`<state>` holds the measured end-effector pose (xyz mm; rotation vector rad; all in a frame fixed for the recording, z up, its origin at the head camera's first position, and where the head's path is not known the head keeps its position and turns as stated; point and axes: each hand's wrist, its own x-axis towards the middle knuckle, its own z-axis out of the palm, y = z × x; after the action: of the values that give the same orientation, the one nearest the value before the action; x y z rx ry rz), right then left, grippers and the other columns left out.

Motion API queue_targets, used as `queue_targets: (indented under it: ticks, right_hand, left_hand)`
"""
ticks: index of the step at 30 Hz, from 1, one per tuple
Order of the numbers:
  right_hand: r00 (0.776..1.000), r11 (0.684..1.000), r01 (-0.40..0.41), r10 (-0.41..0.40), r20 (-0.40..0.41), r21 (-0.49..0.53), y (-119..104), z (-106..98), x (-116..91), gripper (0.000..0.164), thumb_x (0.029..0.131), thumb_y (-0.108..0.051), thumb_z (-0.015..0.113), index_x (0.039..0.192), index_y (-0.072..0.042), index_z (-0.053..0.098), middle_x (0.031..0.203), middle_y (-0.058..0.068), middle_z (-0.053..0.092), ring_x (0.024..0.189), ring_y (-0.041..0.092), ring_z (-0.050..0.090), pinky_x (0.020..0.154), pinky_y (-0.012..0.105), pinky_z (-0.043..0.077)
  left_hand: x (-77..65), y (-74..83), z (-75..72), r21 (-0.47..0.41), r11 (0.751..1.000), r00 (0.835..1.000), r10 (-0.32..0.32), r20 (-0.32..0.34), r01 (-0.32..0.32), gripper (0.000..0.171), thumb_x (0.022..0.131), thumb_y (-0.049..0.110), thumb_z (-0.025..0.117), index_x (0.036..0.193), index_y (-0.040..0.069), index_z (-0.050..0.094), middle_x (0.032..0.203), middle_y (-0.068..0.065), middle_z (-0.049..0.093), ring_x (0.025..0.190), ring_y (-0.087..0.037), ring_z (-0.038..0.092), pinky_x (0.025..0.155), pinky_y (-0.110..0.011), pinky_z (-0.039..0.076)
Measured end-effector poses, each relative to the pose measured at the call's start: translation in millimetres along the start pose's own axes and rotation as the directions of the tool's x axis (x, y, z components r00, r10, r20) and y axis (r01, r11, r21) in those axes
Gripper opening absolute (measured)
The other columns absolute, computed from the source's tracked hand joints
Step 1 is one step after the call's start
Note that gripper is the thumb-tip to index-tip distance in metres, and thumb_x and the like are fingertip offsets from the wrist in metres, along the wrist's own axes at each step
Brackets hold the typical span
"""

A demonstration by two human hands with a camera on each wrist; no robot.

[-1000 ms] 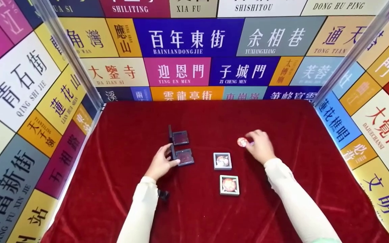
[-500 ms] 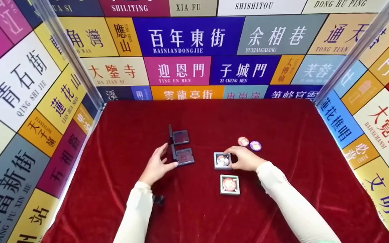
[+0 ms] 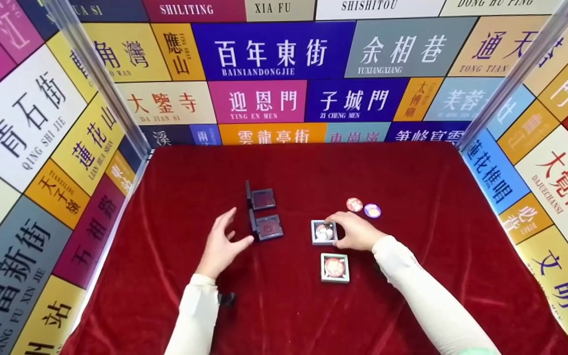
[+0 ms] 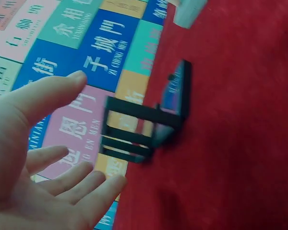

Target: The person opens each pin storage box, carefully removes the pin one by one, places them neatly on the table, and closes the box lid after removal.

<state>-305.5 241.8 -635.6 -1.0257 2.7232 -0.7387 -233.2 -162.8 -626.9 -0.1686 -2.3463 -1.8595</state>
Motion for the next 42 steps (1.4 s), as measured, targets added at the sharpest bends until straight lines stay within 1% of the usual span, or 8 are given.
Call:
queue_targets:
  ticks: [3,7,13,20,27,30,35,42]
  right_hand:
    - [0.999,1.000,0.011,-0.010,-0.035,0.022,-1.5,-0.7,0.4,0.058,0.076,-0.005,0.082,0.133,0.000,0.069,0.130,0.015,0.071,0.126,0.034,0.063,0.110,0.049,0.047]
    - [0.996,0.999,0.033,-0.030,-0.081,0.031,-10.5,-5.8,1.6,0.059,0.075,-0.003,0.079,0.133,-0.001,0.070,0.130,0.013,0.070,0.125,0.031,0.063,0.109,0.048,0.048]
    - [0.992,0.998,0.068,-0.069,-0.107,-0.011,-38.4,-16.7,3.9,0.059,0.076,-0.007,0.080,0.134,-0.002,0.069,0.131,0.012,0.068,0.124,0.033,0.062,0.108,0.050,0.047]
    - [0.984,0.992,0.124,-0.127,-0.127,-0.031,-70.6,-22.2,5.2,0.057,0.078,-0.013,0.081,0.134,-0.007,0.070,0.133,0.009,0.065,0.125,0.029,0.060,0.107,0.047,0.049]
    - [0.971,0.984,0.180,-0.178,-0.157,0.001,-93.8,-24.1,3.4,0.057,0.081,-0.014,0.083,0.137,-0.012,0.070,0.137,0.003,0.064,0.128,0.022,0.059,0.109,0.044,0.049]
    - [0.968,0.977,0.209,-0.202,-0.149,0.033,-102.2,-23.5,2.8,0.058,0.084,-0.015,0.083,0.141,-0.013,0.068,0.140,0.002,0.064,0.131,0.021,0.058,0.111,0.044,0.047]
    - [0.965,0.974,0.222,-0.213,-0.156,0.048,-109.0,-22.9,1.6,0.060,0.088,-0.017,0.083,0.145,-0.011,0.065,0.143,0.004,0.063,0.133,0.022,0.057,0.114,0.045,0.046]
    - [0.955,0.965,0.252,-0.236,-0.179,0.069,-112.2,-23.4,2.0,0.059,0.090,-0.018,0.083,0.145,-0.009,0.065,0.144,0.003,0.063,0.135,0.021,0.057,0.115,0.044,0.044]
  left_hand:
    - [1.0,12.1,4.8,-0.016,0.997,0.993,0.077,-0.090,-0.078,0.081,0.083,-0.002,0.092,0.155,0.000,0.055,0.156,-0.022,0.050,0.144,-0.041,0.048,0.110,-0.060,0.049]
    - [3.7,29.8,15.9,-0.008,0.975,0.965,0.217,-0.146,-0.220,0.072,0.085,-0.002,0.091,0.150,0.002,0.061,0.151,-0.019,0.055,0.140,-0.038,0.053,0.103,-0.060,0.054]
    - [4.9,47.3,39.4,0.038,0.943,0.941,0.332,-0.063,-0.330,0.071,0.087,0.001,0.090,0.151,0.007,0.061,0.150,-0.012,0.057,0.139,-0.029,0.053,0.099,-0.047,0.058]
    - [1.2,53.1,63.5,0.163,0.929,0.943,0.320,0.094,-0.332,0.085,0.084,0.019,0.097,0.158,0.010,0.055,0.157,-0.011,0.052,0.144,-0.024,0.048,0.109,-0.038,0.051]
    - [-2.4,52.2,78.2,0.149,0.927,0.921,0.302,0.246,-0.344,0.098,0.083,0.024,0.098,0.164,0.009,0.045,0.163,-0.017,0.044,0.148,-0.031,0.043,0.114,-0.048,0.047]
    - [-3.9,52.9,81.0,0.169,0.925,0.918,0.288,0.271,-0.340,0.098,0.084,0.023,0.097,0.165,0.010,0.043,0.161,-0.013,0.047,0.147,-0.028,0.046,0.118,-0.046,0.042]
    - [-3.9,55.5,81.3,0.170,0.922,0.913,0.293,0.285,-0.349,0.099,0.084,0.019,0.097,0.166,0.007,0.042,0.146,-0.013,0.058,0.135,-0.024,0.057,0.114,-0.045,0.047]
    - [-5.8,61.5,79.4,0.231,0.891,0.891,0.305,0.335,-0.392,0.104,0.082,0.017,0.098,0.167,0.004,0.039,0.144,-0.015,0.058,0.131,-0.029,0.054,0.111,-0.047,0.047]
